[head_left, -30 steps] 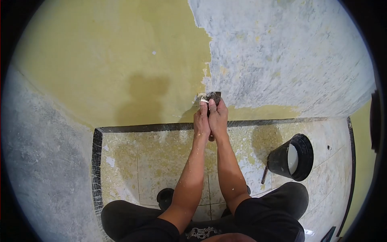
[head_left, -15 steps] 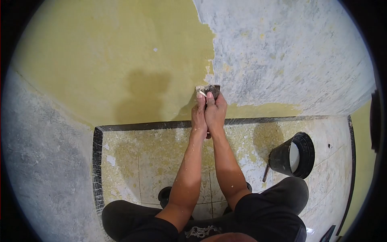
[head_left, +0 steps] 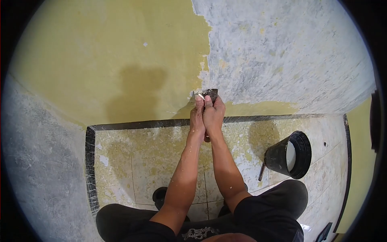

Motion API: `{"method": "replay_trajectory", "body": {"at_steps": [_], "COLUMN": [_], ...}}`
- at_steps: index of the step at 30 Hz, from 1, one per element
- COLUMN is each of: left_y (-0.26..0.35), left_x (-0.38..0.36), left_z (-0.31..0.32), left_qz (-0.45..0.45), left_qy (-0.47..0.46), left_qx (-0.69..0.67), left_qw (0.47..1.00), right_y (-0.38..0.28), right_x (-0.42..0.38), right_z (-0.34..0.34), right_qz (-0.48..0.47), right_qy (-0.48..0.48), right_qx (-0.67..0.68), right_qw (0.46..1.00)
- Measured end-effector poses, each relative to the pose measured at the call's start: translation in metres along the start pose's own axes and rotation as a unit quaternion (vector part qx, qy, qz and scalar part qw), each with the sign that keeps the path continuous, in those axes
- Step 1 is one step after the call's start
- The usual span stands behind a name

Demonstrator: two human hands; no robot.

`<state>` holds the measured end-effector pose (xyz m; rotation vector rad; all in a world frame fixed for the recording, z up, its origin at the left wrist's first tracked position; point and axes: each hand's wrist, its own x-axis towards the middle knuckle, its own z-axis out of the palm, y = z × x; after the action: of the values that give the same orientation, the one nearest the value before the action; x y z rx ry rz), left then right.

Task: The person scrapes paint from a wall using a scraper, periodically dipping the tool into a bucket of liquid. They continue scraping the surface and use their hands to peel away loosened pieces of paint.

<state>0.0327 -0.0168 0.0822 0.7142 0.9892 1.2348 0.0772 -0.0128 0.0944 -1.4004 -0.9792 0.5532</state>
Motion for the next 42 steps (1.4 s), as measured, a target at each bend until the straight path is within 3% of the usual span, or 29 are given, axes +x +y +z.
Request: {"method": "replay_trajectory", "body": {"at_steps": [3,7,10,12,13,18,20,23,27,30,32,35,38,40,42], "left_y": [0.002,-0.007,0.014,0.042,0.038,0.012,-0.008,-0.020,-0.003,0.008,0.011,0.048,0.049,0.011,-0.005], "left_x": [0.004,0.008,0.010,0.006,0.007,0.010,0.010,0.010,0.003,0.003,0.009,0.005,-0.001,0.016,0.014], "left_z": [-0.008,-0.007,0.002,0.010,0.016,0.000,-0.004,-0.004,0.001,0.006,0.007,0.014,0.010,0.002,-0.001], "left_qz": [-0.054,-0.061,-0.019,0.023,0.028,0.028,-0.083,-0.125,-0.116,-0.106,-0.023,0.006,0.005,0.020,-0.036], "left_qy": [-0.025,-0.010,0.012,-0.034,-0.015,0.032,0.062,0.038,0.026,0.024,0.018,-0.009,0.034,0.043,0.052], "left_qx": [0.026,0.016,-0.005,-0.065,-0.087,-0.005,0.065,0.000,-0.010,-0.025,-0.059,-0.037,0.042,0.032,0.059], "left_qw": [0.998,0.998,1.000,0.997,0.996,0.999,0.993,0.991,0.993,0.994,0.998,0.999,0.999,0.998,0.996], "right_y": [0.004,0.001,-0.018,-0.044,-0.044,-0.015,0.006,0.012,-0.002,0.000,-0.019,-0.062,-0.028,-0.010,0.004], "right_x": [0.003,0.002,0.008,0.020,0.023,0.008,0.002,0.001,0.007,0.009,0.011,0.020,0.015,0.011,0.004], "right_z": [0.000,-0.001,0.004,0.005,0.008,0.005,-0.002,-0.004,-0.005,0.004,0.003,0.004,0.011,0.007,0.002], "right_qz": [0.012,0.030,0.023,-0.077,-0.049,-0.056,0.025,0.002,0.020,-0.010,-0.039,-0.023,-0.022,-0.013,0.047], "right_qy": [-0.013,-0.026,-0.011,-0.001,-0.011,0.012,0.003,0.017,-0.011,0.017,0.019,-0.001,0.019,0.011,0.014], "right_qx": [0.022,0.000,0.030,-0.020,0.071,0.009,0.017,-0.027,-0.048,0.014,-0.001,0.040,0.060,0.056,0.080], "right_qw": [1.000,0.999,0.999,0.997,0.996,0.998,1.000,0.999,0.999,1.000,0.999,0.999,0.998,0.998,0.996]}}
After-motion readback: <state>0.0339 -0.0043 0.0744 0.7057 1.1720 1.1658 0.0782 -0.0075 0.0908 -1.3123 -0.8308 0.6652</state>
